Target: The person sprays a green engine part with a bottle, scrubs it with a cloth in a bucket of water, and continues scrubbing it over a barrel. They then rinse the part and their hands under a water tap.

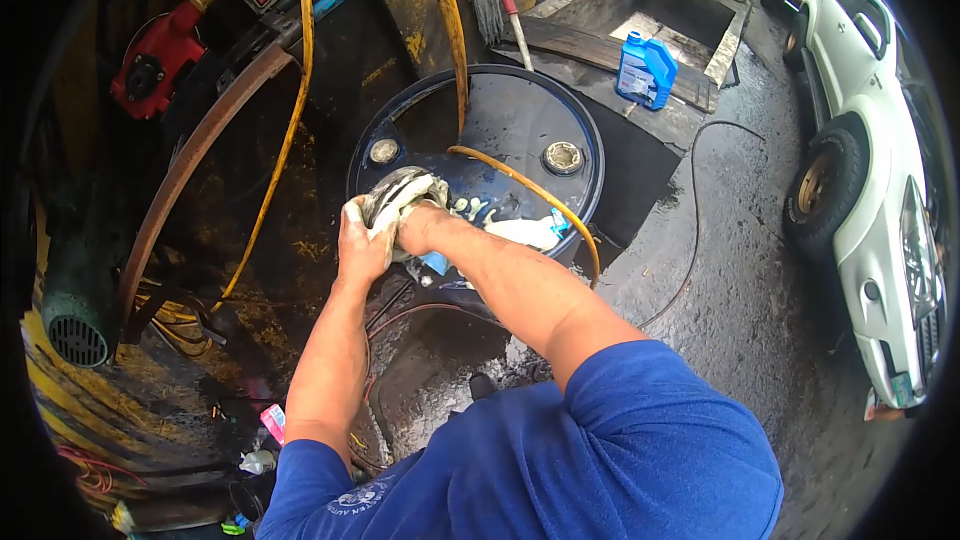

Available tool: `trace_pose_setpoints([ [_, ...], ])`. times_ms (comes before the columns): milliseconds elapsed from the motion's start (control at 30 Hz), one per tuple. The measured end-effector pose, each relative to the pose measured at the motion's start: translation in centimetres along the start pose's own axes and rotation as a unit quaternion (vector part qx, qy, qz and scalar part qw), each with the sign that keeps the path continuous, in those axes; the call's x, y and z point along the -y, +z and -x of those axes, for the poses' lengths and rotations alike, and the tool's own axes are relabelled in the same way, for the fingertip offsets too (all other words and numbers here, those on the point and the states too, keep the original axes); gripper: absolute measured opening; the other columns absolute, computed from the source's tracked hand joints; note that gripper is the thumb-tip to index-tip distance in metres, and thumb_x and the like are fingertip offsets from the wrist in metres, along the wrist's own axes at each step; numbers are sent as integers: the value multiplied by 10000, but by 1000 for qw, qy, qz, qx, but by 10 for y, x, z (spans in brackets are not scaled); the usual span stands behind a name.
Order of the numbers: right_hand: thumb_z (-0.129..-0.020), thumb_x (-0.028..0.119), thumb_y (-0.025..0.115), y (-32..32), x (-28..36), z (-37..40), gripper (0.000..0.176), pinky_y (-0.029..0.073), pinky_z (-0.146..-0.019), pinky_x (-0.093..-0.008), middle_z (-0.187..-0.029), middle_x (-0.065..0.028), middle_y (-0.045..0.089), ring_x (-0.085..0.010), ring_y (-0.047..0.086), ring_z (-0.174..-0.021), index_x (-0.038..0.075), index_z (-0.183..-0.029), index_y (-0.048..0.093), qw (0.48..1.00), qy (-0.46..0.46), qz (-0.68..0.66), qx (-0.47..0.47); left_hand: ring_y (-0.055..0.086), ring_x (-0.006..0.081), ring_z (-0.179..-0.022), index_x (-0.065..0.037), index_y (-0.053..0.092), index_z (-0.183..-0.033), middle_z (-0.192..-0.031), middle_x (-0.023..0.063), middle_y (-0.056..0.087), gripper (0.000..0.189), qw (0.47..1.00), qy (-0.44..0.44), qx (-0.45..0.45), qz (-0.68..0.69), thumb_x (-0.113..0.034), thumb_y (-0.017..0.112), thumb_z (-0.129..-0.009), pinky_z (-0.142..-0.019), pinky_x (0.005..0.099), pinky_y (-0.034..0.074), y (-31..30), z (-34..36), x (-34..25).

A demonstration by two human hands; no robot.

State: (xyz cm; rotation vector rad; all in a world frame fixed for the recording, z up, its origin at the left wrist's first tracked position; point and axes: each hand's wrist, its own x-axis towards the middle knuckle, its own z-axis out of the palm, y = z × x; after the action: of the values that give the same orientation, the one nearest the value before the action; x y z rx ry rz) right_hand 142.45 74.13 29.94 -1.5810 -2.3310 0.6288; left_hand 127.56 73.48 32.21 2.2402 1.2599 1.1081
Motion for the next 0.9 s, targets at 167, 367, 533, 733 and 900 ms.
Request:
trace_pose_setpoints([
  [167, -824, 134, 569, -13, 6, -1, 290, 486, -951, -406, -1138, -169, 684, -306, 634, -1103, 100, -1069, 720, 996, 14, 43, 76, 598, 399, -1107, 45, 588, -1169, -1192, 266, 597, 552, 974, -52, 179, -131, -320, 725, -778, -944, 423, 490, -7, -73, -57],
  [367, -839, 149, 532, -2, 3, 8, 244, 508, -900, -411, -1052, -188, 698, -325, 660, -1010, 83, -968, 728, 992, 71, -99, 29, 600, 374, -1114, 62, 603, -1188, -1210, 238, 603, 547, 930, -40, 228, -284, -315, 686, -801, -981, 415, 476, 7, -72, -63],
  [533, -936, 169, 516, 1, 38, 22, 224, 574, -697, -408, -902, -134, 717, -244, 704, -766, 32, -1002, 681, 618, 220, -754, -31, 598, 385, -1098, 64, 599, -1158, -1166, 234, 610, 540, 963, -56, 133, -225, -322, 713, -797, -950, 412, 487, -15, -37, -43],
  [733, -925, 205, 528, 60, 37, 8, 205, 588, -693, -396, -868, -88, 709, -224, 700, -758, 73, -998, 666, 376, 103, -920, 32, 634, 347, -1020, 33, 579, -1120, -1102, 207, 618, 528, 995, -84, 40, -25, -301, 791, -769, -865, 404, 512, -38, 6, 1],
  [900, -919, 173, 538, 66, 31, 32, 195, 583, -608, -404, -800, -113, 687, -253, 684, -667, 37, -979, 664, 357, 45, -933, 22, 631, 357, -1015, 36, 550, -1162, -1123, 213, 608, 569, 997, -53, 33, -41, -308, 799, -783, -870, 400, 508, -43, 18, 10],
])
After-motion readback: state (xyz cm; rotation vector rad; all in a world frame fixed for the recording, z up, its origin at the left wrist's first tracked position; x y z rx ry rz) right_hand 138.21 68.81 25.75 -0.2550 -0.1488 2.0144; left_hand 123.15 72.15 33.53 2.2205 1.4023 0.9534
